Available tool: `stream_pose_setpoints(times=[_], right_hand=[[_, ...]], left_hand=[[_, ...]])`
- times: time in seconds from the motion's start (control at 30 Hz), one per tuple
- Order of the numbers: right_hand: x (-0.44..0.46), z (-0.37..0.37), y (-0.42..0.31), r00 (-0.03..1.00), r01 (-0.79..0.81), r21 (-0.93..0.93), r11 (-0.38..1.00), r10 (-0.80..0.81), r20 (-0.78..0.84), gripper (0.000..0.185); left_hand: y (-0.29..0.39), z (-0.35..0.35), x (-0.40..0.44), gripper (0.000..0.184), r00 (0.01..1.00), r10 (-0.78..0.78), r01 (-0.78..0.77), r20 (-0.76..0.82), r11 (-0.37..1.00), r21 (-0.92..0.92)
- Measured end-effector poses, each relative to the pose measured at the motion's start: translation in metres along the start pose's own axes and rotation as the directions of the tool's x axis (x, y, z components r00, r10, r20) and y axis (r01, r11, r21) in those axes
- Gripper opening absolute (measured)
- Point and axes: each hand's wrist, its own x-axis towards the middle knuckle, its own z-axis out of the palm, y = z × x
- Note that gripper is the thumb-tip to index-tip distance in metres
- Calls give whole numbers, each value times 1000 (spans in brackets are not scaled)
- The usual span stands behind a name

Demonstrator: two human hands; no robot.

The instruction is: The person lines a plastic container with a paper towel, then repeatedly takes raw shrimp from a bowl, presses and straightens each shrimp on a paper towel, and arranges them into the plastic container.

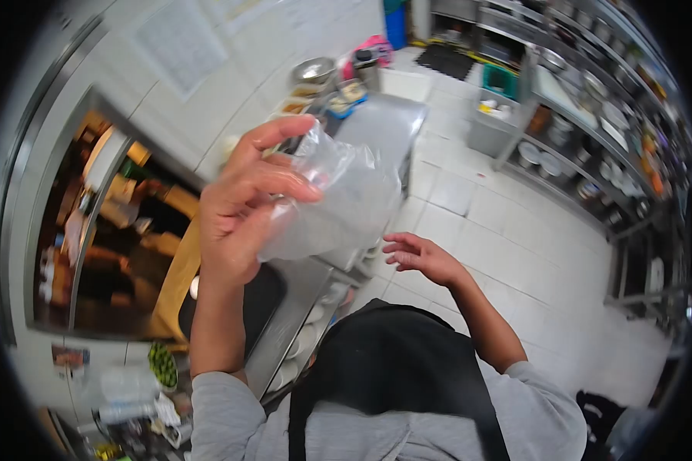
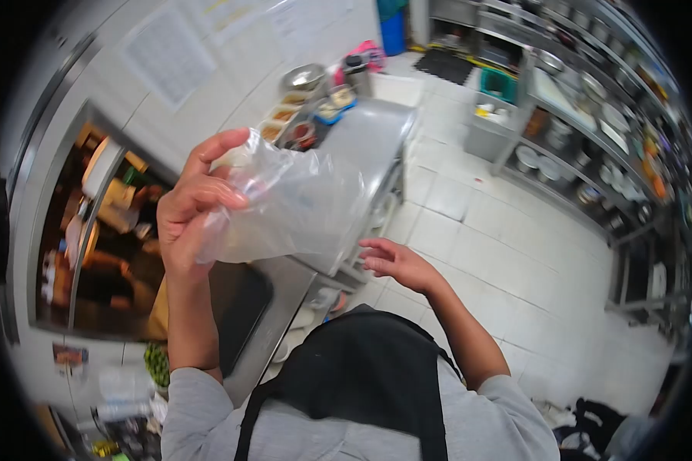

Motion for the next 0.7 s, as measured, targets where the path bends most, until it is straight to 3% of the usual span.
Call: stream_pose_setpoints(times=[0.07, 0.17, 0.2, 0.3, 0.33, 0.37, 0.43, 0.5, 0.6, 0.7], right_hand=[[-18, -22, -17, 994, 110, 283, 953, -100, -50, 93], [-35, -62, -33, 927, 367, 520, 771, -350, -136, 108], [-44, -66, -51, 877, 471, 523, 710, -441, -190, 99], [-69, -91, -88, 831, 552, 368, 748, -459, -314, 85], [-75, -92, -96, 788, 586, 352, 730, -412, -458, 62], [-81, -97, -102, 761, 598, 347, 723, -377, -528, 52], [-85, -110, -112, 699, 617, 337, 711, -298, -651, 34], [-84, -127, -120, 629, 641, 245, 727, -314, -711, 28], [-83, -156, -125, 532, 637, 103, 764, -340, -776, 26], [-81, -189, -152, 452, 588, -52, 808, -381, -806, 24]], left_hand=[[-24, 26, 31, 31, 998, 65, -62, 23, 993, -102], [-49, 57, 69, 29, 992, 112, -100, 64, 980, -171], [-60, 66, 78, 29, 989, 127, -112, 77, 978, -177], [-84, 93, 101, 32, 981, 136, -112, 138, 979, -169], [-94, 98, 105, 34, 980, 118, -93, 163, 984, -155], [-106, 103, 110, 36, 978, 100, -76, 182, 987, -139], [-140, 110, 120, 40, 966, 97, -28, 238, 961, -276], [-171, 121, 134, 37, 965, 73, 42, 252, 906, -421], [-210, 142, 154, 66, 966, -95, 243, 241, 660, -711], [-250, 165, 192, 80, 924, -280, 378, 259, 575, -726]])
